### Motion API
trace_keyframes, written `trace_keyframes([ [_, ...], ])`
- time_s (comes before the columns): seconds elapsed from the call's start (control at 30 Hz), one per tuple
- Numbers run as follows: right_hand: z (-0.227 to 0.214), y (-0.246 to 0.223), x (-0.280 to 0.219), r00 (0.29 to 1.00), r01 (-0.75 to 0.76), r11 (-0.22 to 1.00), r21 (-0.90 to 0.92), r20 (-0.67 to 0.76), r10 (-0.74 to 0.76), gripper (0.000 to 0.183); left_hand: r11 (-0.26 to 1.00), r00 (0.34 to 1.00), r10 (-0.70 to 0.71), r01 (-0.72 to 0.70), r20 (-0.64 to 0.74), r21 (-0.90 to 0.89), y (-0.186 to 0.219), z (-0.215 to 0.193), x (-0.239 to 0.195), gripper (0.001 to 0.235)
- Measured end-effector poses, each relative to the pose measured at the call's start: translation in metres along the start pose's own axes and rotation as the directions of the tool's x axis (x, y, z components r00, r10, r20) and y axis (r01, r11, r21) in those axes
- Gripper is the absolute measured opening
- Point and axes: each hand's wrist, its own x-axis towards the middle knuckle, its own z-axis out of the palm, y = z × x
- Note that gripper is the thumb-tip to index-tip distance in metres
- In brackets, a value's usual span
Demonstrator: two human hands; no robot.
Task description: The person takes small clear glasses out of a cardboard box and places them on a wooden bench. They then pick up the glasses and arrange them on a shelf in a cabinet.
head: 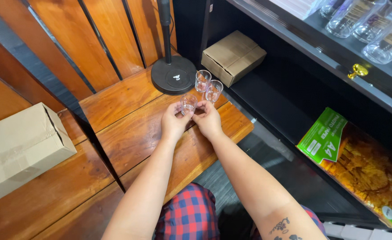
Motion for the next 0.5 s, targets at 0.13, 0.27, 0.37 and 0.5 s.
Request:
trace_keyframes([
  [0.13, 0.002, -0.033, -0.026, 1.0, 0.015, 1.0, -0.016, 0.021, -0.015, 0.06, 1.0, 1.0, 0.004, -0.003, 0.018, -0.018, 0.003, -0.004, -0.013, 0.067],
  [0.27, -0.001, -0.041, -0.039, 1.0, 0.013, 0.999, -0.031, 0.013, -0.013, 0.056, 1.0, 1.0, -0.014, 0.014, 0.009, -0.009, 0.013, -0.009, -0.027, 0.066],
  [0.37, -0.007, -0.056, -0.052, 0.999, 0.028, 0.993, -0.117, -0.015, -0.03, 0.056, 0.999, 1.0, -0.022, 0.022, 0.006, -0.026, 0.032, -0.011, -0.043, 0.066],
  [0.5, -0.021, -0.074, -0.07, 0.995, 0.073, 0.981, -0.18, -0.047, -0.083, 0.056, 0.998, 1.0, 0.004, -0.004, -0.005, -0.057, 0.059, -0.012, -0.066, 0.066],
])
